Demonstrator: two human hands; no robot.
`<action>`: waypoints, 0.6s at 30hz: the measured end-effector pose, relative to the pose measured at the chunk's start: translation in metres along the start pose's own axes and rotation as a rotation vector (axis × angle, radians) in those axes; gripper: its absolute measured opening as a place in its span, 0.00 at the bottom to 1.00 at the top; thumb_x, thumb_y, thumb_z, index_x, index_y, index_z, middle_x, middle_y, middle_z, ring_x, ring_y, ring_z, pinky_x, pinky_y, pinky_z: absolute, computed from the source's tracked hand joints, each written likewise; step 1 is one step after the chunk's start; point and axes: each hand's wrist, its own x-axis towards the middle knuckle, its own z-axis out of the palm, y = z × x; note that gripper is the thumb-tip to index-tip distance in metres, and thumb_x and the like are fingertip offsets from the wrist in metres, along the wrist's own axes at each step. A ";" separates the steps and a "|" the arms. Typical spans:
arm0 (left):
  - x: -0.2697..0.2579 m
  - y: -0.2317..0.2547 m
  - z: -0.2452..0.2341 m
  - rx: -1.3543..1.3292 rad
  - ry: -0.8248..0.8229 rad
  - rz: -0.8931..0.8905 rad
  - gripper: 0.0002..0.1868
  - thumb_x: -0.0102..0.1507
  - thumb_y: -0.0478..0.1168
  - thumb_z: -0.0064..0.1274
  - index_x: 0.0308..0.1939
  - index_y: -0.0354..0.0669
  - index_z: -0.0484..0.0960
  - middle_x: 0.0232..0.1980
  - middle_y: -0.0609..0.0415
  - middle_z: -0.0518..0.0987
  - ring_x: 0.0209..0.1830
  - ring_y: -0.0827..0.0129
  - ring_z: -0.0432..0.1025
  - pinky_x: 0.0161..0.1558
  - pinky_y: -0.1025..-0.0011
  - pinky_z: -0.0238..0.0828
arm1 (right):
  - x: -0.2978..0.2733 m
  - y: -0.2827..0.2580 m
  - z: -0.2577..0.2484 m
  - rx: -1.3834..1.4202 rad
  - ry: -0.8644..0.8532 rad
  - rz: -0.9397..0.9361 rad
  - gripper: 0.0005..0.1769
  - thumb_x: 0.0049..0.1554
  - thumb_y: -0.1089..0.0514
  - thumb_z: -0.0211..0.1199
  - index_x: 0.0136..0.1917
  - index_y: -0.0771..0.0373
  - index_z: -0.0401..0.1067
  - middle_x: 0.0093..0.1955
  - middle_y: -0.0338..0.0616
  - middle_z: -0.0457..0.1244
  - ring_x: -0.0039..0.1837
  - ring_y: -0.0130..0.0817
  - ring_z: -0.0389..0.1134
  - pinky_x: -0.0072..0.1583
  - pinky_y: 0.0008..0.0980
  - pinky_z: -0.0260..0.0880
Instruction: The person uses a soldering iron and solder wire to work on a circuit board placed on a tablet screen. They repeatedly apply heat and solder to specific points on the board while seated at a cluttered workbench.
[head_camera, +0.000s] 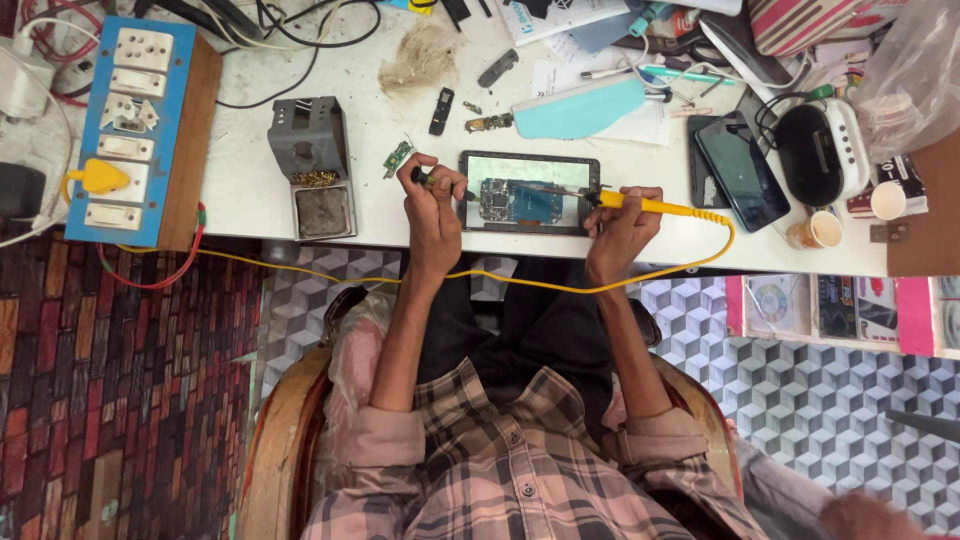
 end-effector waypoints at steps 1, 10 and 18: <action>-0.001 0.001 0.000 -0.004 -0.002 0.012 0.14 0.80 0.46 0.30 0.60 0.38 0.53 0.33 0.52 0.70 0.34 0.70 0.62 0.45 0.72 0.63 | -0.001 0.000 0.000 -0.008 0.022 0.027 0.10 0.73 0.54 0.46 0.52 0.61 0.58 0.27 0.38 0.51 0.27 0.30 0.58 0.31 0.28 0.55; -0.001 -0.003 0.002 -0.035 0.014 0.000 0.15 0.79 0.47 0.32 0.60 0.39 0.54 0.33 0.52 0.69 0.35 0.70 0.61 0.46 0.71 0.62 | 0.001 -0.001 0.004 -0.017 0.076 0.044 0.11 0.71 0.52 0.47 0.50 0.61 0.59 0.27 0.37 0.51 0.26 0.27 0.56 0.29 0.26 0.53; -0.005 -0.007 -0.002 -0.014 -0.031 0.052 0.14 0.81 0.45 0.30 0.59 0.37 0.54 0.34 0.52 0.69 0.36 0.70 0.60 0.49 0.71 0.62 | 0.002 0.000 0.002 0.129 0.089 0.052 0.14 0.73 0.52 0.52 0.49 0.62 0.61 0.28 0.34 0.47 0.27 0.23 0.51 0.29 0.28 0.55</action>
